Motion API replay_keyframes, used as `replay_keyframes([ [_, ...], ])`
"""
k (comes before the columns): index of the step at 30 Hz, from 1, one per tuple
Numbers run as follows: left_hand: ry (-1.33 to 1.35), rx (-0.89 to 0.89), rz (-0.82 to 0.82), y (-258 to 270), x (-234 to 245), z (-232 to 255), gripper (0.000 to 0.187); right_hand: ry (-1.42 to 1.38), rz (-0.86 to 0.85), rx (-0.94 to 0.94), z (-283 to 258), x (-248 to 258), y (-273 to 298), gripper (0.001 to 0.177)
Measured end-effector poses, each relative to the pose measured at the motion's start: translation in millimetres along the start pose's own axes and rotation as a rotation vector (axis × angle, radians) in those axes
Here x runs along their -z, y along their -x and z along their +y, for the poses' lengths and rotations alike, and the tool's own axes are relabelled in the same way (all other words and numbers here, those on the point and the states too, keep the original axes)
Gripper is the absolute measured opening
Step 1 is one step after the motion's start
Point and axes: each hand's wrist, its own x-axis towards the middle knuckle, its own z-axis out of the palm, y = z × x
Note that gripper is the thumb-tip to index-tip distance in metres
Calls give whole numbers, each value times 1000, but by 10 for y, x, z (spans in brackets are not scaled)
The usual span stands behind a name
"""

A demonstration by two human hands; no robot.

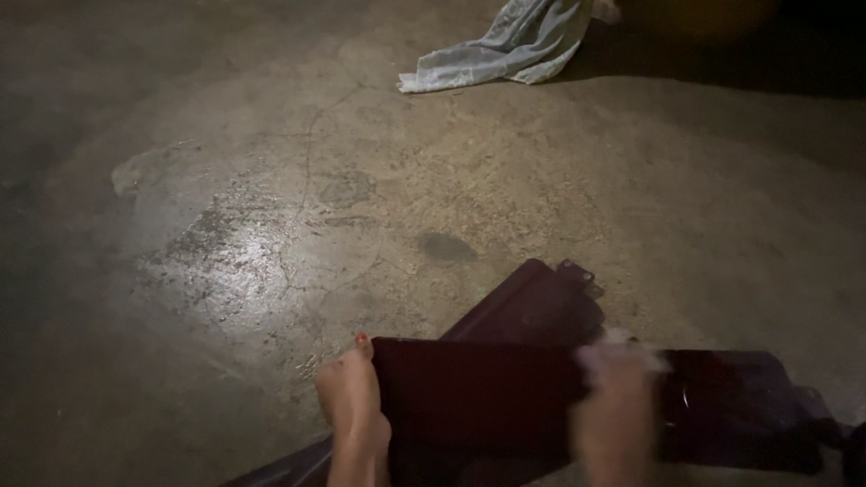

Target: The person wipes a maroon ceiling fan blade with a cloth, then attaches it to the fan motor housing using a screwdriver to tighten the screws. The person repeats the process for a second blade.

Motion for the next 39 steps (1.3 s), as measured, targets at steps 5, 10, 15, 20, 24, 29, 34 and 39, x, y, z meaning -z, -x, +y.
replay_keyframes([
  [5, 23, 2, -9, -98, 12, -104, 26, 195, -50, 746, -235, -676, 759, 55],
  [10, 110, -39, -19, -180, -26, -127, 20, 190, -144, 1030, -122, -833, 814, 53],
  [15, 127, -13, -12, -247, -65, -124, 18, 257, -71, 1048, 332, -415, 287, 51],
  [20, -23, -19, 41, -128, -42, -54, 31, 308, 68, 928, 586, 39, -63, 49],
  [24, -178, -52, 114, -9, -17, 90, 42, 212, 130, 840, 575, -62, 54, 47],
  [29, -428, -300, 314, 61, 147, 121, 37, 38, 123, 977, 485, -460, 459, 46],
  [34, -698, -638, 571, -62, 102, 38, 56, 79, -98, 817, 269, -762, 862, 57],
  [39, -748, -675, 342, 20, -94, 7, 48, 139, -169, 758, 251, -758, 899, 58],
])
